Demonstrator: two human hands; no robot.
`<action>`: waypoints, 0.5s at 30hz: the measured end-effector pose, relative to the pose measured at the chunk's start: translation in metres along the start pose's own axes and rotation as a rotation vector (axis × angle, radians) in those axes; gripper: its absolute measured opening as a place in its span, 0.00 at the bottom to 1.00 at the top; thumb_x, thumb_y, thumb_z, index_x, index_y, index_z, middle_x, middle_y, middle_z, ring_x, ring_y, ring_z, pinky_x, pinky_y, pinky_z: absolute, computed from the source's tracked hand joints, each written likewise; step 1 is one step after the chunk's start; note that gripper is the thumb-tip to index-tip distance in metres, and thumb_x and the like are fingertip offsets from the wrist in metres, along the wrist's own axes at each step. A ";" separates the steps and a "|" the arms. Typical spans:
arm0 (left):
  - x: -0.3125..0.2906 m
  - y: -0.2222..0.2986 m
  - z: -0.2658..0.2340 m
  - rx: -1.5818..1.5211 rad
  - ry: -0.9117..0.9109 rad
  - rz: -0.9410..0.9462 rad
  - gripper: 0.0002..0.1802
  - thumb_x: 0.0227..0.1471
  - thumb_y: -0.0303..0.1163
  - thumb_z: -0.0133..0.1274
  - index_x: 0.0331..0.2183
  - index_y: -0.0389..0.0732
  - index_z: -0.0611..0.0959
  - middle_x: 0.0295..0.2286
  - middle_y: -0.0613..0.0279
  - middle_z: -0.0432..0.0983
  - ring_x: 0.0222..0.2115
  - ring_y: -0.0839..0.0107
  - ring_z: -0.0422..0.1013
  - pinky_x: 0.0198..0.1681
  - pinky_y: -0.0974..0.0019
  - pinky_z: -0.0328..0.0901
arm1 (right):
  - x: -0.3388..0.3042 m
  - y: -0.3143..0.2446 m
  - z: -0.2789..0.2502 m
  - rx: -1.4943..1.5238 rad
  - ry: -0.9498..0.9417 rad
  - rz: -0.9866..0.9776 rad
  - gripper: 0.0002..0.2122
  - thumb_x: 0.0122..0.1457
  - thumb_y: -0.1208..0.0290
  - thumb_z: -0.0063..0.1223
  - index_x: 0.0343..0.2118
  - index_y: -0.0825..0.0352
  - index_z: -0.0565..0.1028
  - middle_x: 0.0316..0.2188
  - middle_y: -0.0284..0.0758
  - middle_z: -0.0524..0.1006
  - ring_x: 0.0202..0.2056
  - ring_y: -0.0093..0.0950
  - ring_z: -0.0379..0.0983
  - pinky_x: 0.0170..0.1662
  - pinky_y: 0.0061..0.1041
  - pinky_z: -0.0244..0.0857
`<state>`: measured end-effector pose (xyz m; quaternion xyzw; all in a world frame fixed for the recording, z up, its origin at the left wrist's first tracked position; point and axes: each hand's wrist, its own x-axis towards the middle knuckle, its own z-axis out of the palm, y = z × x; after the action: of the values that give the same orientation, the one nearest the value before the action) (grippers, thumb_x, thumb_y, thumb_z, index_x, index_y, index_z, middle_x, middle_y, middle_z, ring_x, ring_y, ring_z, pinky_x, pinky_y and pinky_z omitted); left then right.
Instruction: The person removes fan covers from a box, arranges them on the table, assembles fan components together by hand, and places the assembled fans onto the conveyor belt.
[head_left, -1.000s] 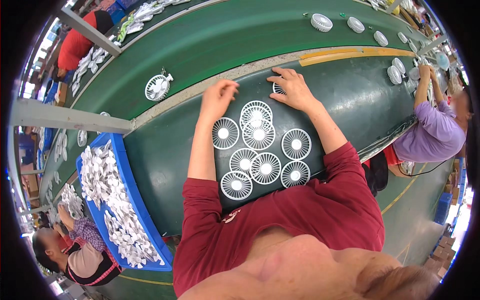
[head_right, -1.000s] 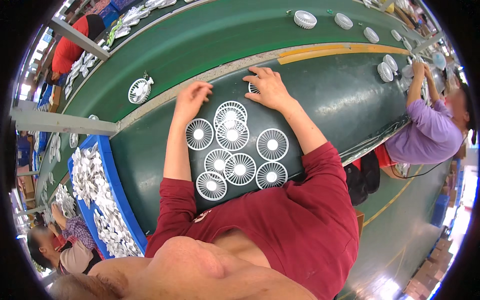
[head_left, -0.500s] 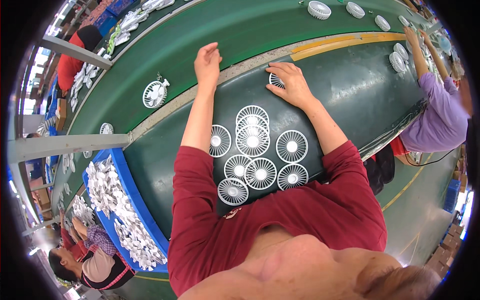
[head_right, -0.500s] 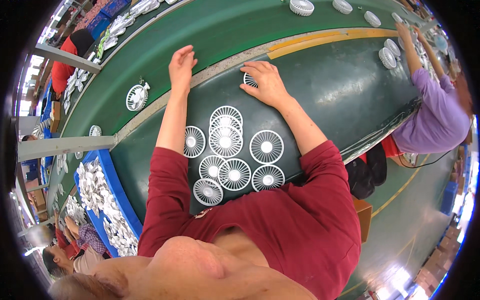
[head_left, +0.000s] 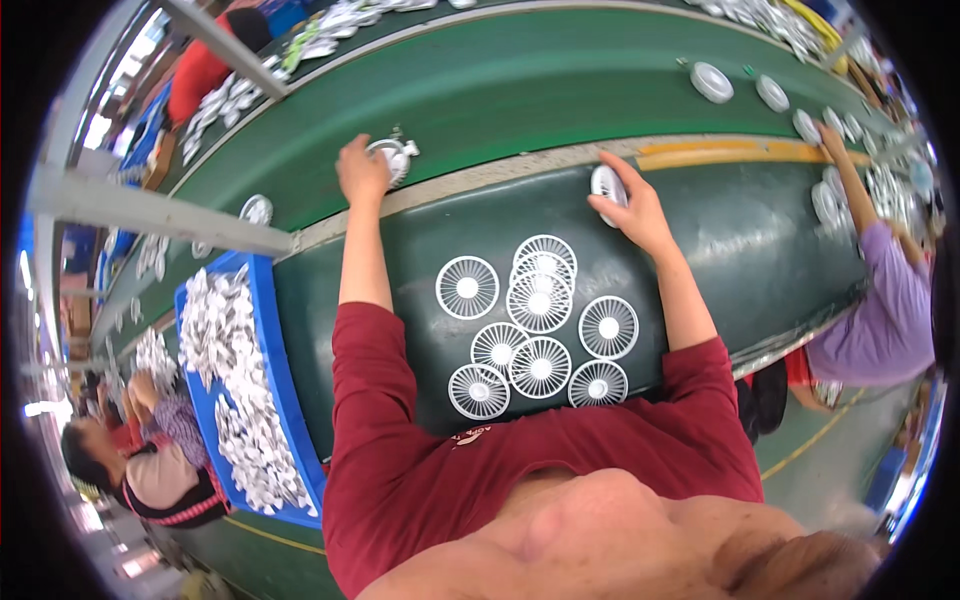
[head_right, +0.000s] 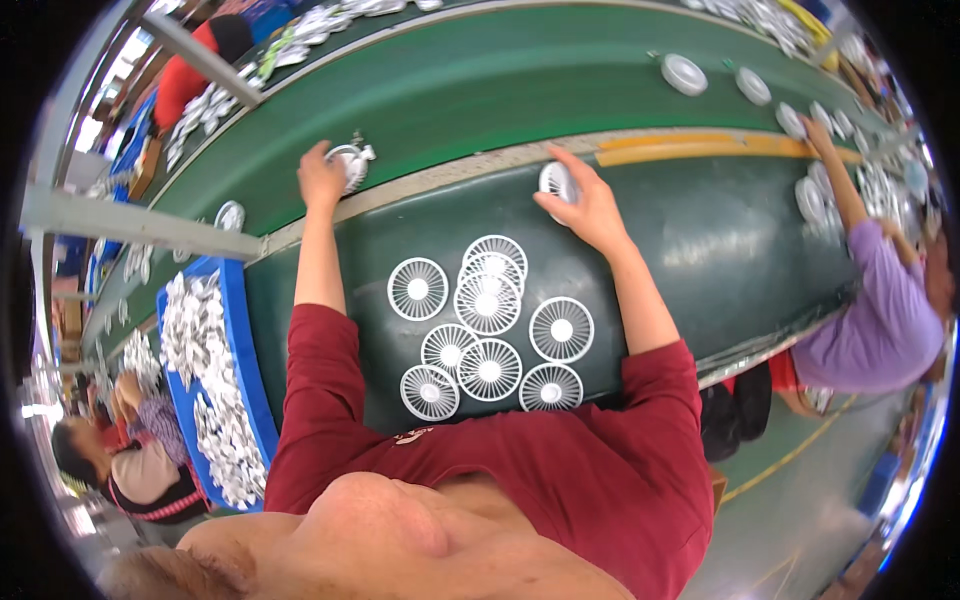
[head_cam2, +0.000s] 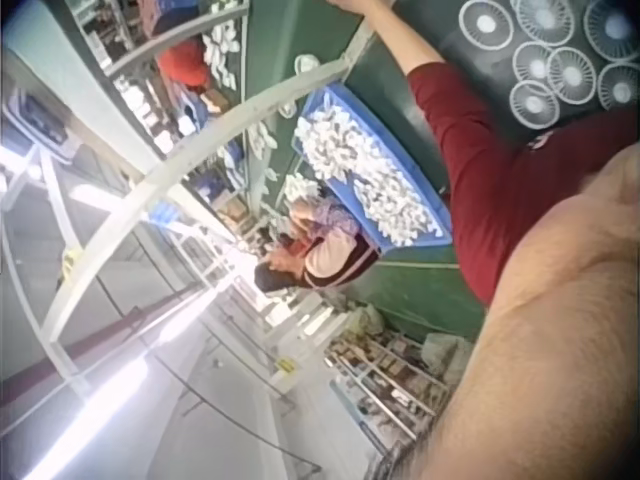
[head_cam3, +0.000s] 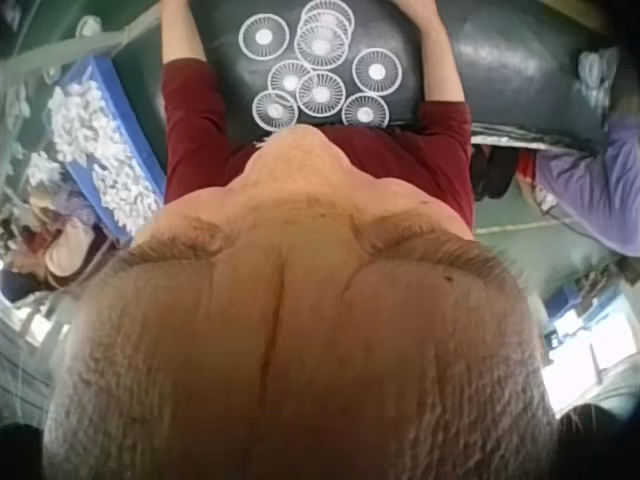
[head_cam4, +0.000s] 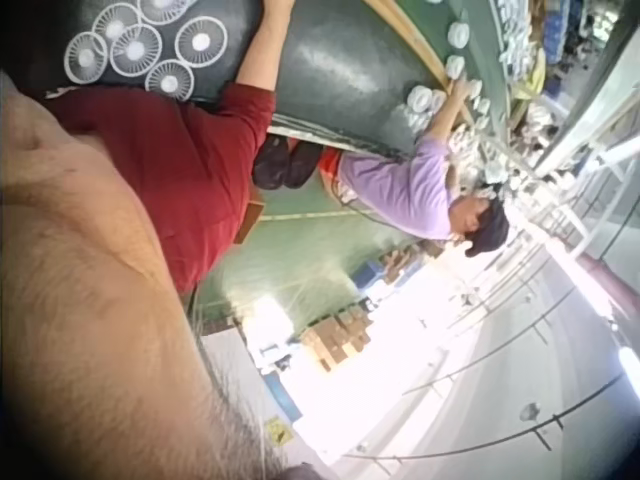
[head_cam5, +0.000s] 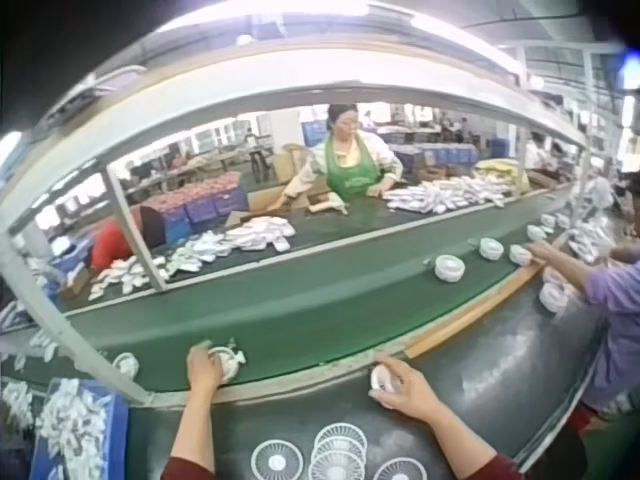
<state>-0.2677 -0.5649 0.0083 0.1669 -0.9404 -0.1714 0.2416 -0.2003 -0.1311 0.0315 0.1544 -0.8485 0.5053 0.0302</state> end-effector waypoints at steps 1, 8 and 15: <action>0.003 -0.004 0.000 -0.054 -0.082 -0.022 0.19 0.50 0.38 0.55 0.45 0.45 0.79 0.43 0.51 0.76 0.46 0.50 0.71 0.48 0.51 0.66 | 0.004 0.010 0.004 0.188 0.042 0.013 0.30 0.53 0.68 0.62 0.59 0.66 0.65 0.56 0.41 0.70 0.56 0.34 0.67 0.59 0.29 0.58; -0.028 0.031 -0.005 -0.398 -0.017 -0.109 0.09 0.56 0.36 0.48 0.36 0.41 0.76 0.31 0.50 0.78 0.34 0.49 0.75 0.37 0.51 0.68 | 0.032 -0.026 0.035 0.603 -0.035 0.063 0.27 0.58 0.75 0.51 0.62 0.67 0.61 0.57 0.43 0.68 0.59 0.31 0.63 0.61 0.29 0.54; -0.111 0.129 -0.010 -1.682 -0.210 -0.328 0.12 0.58 0.31 0.53 0.42 0.35 0.77 0.37 0.60 0.76 0.37 0.76 0.72 0.43 0.69 0.68 | 0.038 -0.114 0.084 -0.026 0.021 -0.497 0.33 0.43 0.77 0.66 0.56 0.67 0.67 0.57 0.42 0.68 0.57 0.42 0.64 0.60 0.36 0.58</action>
<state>-0.2002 -0.4089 0.0245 0.0496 -0.4825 -0.8580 0.1689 -0.1944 -0.2632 0.0945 0.3528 -0.7905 0.4730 0.1644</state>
